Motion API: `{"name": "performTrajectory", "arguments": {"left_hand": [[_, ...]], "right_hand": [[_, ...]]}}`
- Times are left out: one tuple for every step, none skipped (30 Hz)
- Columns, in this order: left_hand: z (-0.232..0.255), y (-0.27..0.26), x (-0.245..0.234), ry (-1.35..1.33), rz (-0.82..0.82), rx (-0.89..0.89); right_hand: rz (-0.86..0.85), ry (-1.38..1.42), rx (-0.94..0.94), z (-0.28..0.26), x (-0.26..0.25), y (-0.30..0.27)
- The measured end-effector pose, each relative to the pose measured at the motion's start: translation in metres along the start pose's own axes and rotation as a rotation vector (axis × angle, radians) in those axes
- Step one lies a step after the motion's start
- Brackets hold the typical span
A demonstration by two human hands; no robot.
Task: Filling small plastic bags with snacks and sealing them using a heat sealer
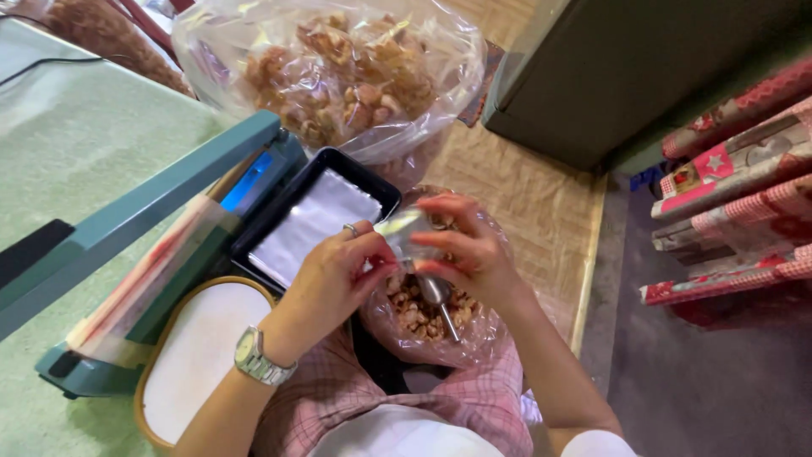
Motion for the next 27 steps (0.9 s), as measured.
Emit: {"name": "performTrajectory", "arguments": {"left_hand": [[0.003, 0.0, 0.007, -0.086, 0.007, -0.024], [0.007, -0.001, 0.013, -0.17, 0.015, -0.048], [0.007, -0.005, 0.021, -0.173, 0.011, -0.048], [0.005, -0.009, 0.028, -0.27, 0.041, -0.09], [0.003, -0.013, 0.036, -0.366, 0.07, -0.132], [-0.003, -0.021, 0.052, -0.372, 0.062, -0.134], [-0.014, -0.031, 0.067, -0.458, 0.109, -0.225], [-0.025, -0.042, 0.082, -0.542, 0.155, -0.316], [-0.033, -0.054, 0.097, -0.546, 0.146, -0.321], [-0.046, -0.069, 0.113, -0.667, 0.187, -0.456], [-0.059, -0.084, 0.129, -0.786, 0.227, -0.592], [-0.071, -0.098, 0.145, -0.787, 0.224, -0.596], [-0.087, -0.116, 0.161, -0.863, 0.281, -0.72], [-0.102, -0.135, 0.178, -0.936, 0.343, -0.844], [-0.107, -0.144, 0.182, -0.936, 0.343, -0.849], [-0.114, -0.155, 0.187, -0.964, 0.391, -0.895], [-0.121, -0.166, 0.191, -0.992, 0.44, -0.942], [-0.126, -0.175, 0.193, -0.992, 0.44, -0.944], [-0.132, -0.184, 0.194, -1.024, 0.512, -0.968], [-0.137, -0.194, 0.195, -1.055, 0.585, -0.992], [-0.136, -0.192, 0.189, -1.055, 0.585, -0.994], [-0.135, -0.192, 0.182, -0.989, 0.574, -1.013], [-0.134, -0.191, 0.175, -0.922, 0.563, -1.031], [-0.138, -0.195, 0.177, -0.923, 0.56, -1.03], [-0.142, -0.198, 0.18, -0.944, 0.589, -1.031], [-0.146, -0.202, 0.183, -0.965, 0.622, -1.032], [-0.146, -0.201, 0.184, -0.966, 0.622, -1.033]], "right_hand": [[-0.009, 0.102, 0.086, 0.008, -0.006, -0.007], [-0.017, 0.204, 0.17, 0.017, -0.012, -0.015], [-0.016, 0.203, 0.175, 0.043, -0.004, -0.04], [-0.009, 0.297, 0.409, 0.081, 0.005, -0.066], [-0.001, 0.39, 0.643, 0.118, 0.015, -0.096], [0.002, 0.389, 0.652, 0.122, 0.026, -0.111], [-0.266, 0.12, 0.943, 0.137, 0.049, -0.136], [-0.538, -0.164, 1.214, 0.149, 0.067, -0.167], [-0.537, -0.16, 1.225, 0.14, 0.075, -0.171], [-0.453, 0.031, 1.574, 0.137, 0.081, -0.187], [-0.351, 0.241, 1.911, 0.128, 0.089, -0.203], [-0.352, 0.242, 1.916, 0.177, 0.129, -0.26], [-0.623, -0.225, 1.558, 0.222, 0.157, -0.306], [-0.843, -0.648, 1.123, 0.259, 0.179, -0.346], [-0.846, -0.646, 1.123, 0.257, 0.181, -0.345], [-0.853, -0.681, 1.152, 0.256, 0.182, -0.344], [-0.859, -0.716, 1.182, 0.254, 0.183, -0.344], [-0.861, -0.715, 1.182, 0.251, 0.175, -0.335], [-0.805, -0.61, 1.273, 0.248, 0.167, -0.328], [-0.747, -0.503, 1.361, 0.244, 0.158, -0.321], [-0.75, -0.502, 1.362, 0.24, 0.144, -0.309], [-0.657, -0.475, 1.329, 0.235, 0.128, -0.295], [-0.566, -0.448, 1.295, 0.229, 0.111, -0.281], [-0.563, -0.448, 1.297, 0.232, 0.11, -0.279], [-0.665, -0.616, 1.147, 0.232, 0.111, -0.274], [-0.764, -0.778, 0.984, 0.232, 0.111, -0.269], [-0.765, -0.779, 0.984, 0.234, 0.121, -0.274]]}}
Point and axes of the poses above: each hand's wrist, its own y-axis towards the middle knuckle, its own x-axis out of the palm, z = x × y, the point moved 5 cm from there along y, towards the middle knuckle, and after that the axes turned 9 degrees about x, right-handed, at the moved point
